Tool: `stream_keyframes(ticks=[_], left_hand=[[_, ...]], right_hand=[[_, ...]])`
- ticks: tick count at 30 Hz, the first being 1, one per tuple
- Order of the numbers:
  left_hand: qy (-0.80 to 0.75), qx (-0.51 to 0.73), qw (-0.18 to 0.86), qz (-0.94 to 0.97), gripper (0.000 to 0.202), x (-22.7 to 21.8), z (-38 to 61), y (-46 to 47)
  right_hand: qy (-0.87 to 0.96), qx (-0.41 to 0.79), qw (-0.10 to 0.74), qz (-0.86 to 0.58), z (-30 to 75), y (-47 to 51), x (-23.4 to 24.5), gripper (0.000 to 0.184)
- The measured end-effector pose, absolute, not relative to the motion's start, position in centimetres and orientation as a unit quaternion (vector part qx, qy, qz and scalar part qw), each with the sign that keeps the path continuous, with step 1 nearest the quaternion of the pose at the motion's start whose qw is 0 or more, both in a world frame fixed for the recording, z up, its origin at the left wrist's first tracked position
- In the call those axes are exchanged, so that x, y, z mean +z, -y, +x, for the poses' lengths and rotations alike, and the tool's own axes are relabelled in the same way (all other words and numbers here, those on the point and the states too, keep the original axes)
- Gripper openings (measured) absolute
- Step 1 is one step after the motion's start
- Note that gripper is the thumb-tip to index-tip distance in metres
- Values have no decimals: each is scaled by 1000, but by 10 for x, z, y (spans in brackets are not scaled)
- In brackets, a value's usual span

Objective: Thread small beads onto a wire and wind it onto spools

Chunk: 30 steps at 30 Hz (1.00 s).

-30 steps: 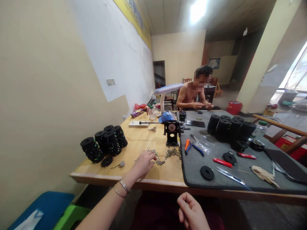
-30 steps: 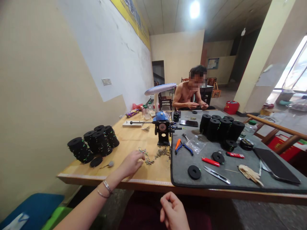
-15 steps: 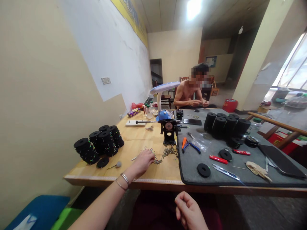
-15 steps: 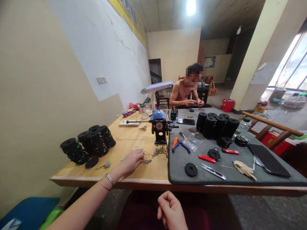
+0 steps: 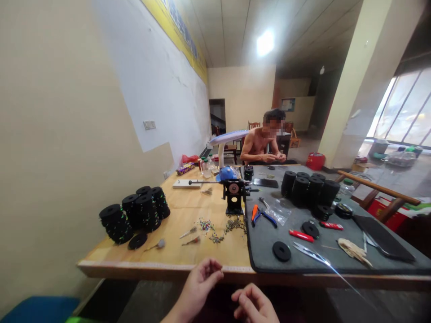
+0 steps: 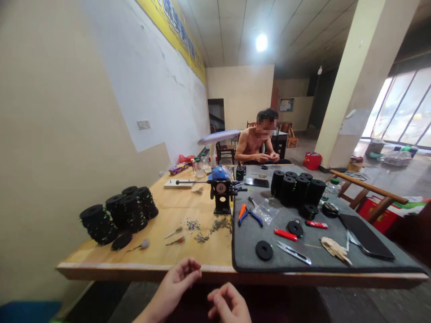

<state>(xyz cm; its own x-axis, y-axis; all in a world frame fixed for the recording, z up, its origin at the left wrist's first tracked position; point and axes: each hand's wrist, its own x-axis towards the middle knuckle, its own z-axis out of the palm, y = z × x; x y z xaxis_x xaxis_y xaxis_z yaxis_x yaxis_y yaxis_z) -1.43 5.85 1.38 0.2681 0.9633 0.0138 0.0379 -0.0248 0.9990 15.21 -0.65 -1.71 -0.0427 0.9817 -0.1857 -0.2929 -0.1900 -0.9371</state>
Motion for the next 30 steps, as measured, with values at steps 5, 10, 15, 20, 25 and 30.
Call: stream_keyframes(ticks=[5,10,15,20,25,30], left_hand=[[-416,422,671,445,28,-2,0,-14],[-418,421,704,391,28,-8,2,-12],[-412,427,704,391,26,-12,1,-11],[-401,430,715,378,27,-14,1,-11],[-405,431,711,380,27,-14,1,-11],[-402,434,701,399,24,-14,1,-11]], right_hand=[[396,613,517,-448,145,18,5,40],[372,638,489,-465,139,19,2,38],[362,659,469,-463,137,18,0,39],[363,661,466,-463,135,18,0,39],[366,661,461,-466,135,17,-1,39],[370,659,463,-463,135,17,-1,36]])
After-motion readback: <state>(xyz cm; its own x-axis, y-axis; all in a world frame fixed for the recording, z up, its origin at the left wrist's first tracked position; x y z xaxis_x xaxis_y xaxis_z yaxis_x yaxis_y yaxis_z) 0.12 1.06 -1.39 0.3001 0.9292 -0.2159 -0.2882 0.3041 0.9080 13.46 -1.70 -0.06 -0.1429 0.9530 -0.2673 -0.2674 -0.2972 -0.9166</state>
